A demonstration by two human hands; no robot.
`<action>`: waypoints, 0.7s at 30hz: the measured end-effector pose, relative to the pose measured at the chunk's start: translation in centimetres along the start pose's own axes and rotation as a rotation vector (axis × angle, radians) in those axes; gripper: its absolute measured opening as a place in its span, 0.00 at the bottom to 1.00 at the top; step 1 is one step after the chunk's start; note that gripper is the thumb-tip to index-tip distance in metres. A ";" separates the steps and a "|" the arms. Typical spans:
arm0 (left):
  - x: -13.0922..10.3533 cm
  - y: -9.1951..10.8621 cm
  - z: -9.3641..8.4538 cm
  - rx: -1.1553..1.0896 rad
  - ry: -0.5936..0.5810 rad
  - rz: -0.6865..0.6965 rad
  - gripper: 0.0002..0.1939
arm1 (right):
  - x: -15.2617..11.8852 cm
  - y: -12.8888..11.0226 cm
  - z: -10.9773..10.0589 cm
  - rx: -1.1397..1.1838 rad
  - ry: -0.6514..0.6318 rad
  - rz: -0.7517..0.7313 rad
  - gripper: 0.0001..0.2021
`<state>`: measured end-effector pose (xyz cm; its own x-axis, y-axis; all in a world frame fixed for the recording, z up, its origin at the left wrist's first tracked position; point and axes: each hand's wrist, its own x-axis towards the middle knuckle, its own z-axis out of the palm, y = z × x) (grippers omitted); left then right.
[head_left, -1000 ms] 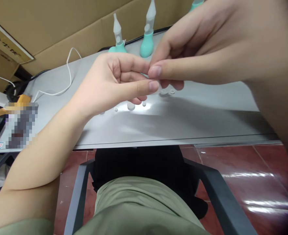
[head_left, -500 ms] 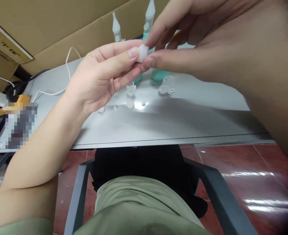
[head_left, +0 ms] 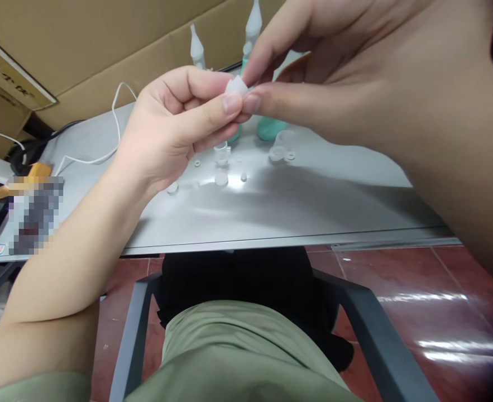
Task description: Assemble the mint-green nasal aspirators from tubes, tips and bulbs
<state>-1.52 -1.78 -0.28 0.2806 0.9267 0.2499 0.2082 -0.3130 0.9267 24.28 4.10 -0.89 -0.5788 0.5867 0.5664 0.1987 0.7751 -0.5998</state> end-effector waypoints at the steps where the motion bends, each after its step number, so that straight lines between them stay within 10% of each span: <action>1: -0.1 0.3 0.1 -0.006 -0.006 -0.008 0.22 | -0.2 -0.3 0.3 -0.068 0.028 -0.054 0.15; 10: 0.3 -0.4 0.1 0.001 0.009 0.036 0.30 | -0.4 -1.1 1.0 0.155 0.018 -0.040 0.12; 21: 0.0 -0.5 0.5 -0.180 0.043 0.030 0.07 | -0.2 -1.6 2.3 0.260 0.144 -0.031 0.05</action>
<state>-1.12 -1.75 -0.85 0.2429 0.9267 0.2867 0.0286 -0.3022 0.9528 22.28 2.20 -1.32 -0.4597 0.6052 0.6499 -0.0371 0.7181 -0.6949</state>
